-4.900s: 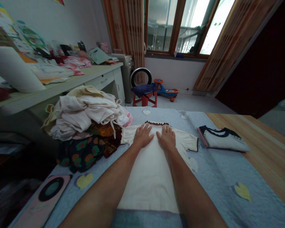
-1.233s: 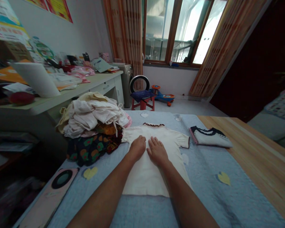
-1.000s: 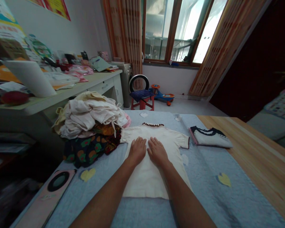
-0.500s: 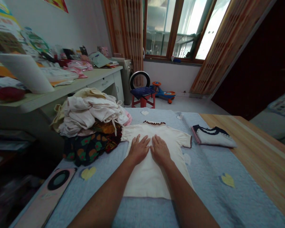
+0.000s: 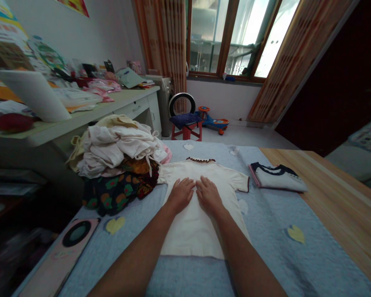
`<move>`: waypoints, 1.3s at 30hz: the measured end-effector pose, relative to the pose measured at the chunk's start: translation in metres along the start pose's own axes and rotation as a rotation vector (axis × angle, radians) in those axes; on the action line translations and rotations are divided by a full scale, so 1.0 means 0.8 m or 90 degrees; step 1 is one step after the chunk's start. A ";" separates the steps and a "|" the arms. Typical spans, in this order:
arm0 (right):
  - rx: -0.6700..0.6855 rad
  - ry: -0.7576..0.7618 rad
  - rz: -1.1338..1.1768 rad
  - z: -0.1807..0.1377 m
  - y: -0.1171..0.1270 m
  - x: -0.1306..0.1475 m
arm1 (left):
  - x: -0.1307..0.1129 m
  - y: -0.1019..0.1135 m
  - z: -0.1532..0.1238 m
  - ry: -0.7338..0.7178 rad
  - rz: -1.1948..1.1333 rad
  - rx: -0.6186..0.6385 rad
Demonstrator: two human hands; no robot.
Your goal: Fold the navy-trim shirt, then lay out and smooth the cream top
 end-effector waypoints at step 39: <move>-0.068 0.013 0.054 0.003 0.022 0.000 | -0.001 0.012 0.008 0.085 0.053 -0.031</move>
Point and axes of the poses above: each hand's wrist, its own z-axis towards the middle knuckle, its own y-axis out of the back of the hand, x = y × z, the point moved 10 cm from there along z, towards the middle knuckle, and after that the axes turned 11 degrees about x, right-handed, at the moved point
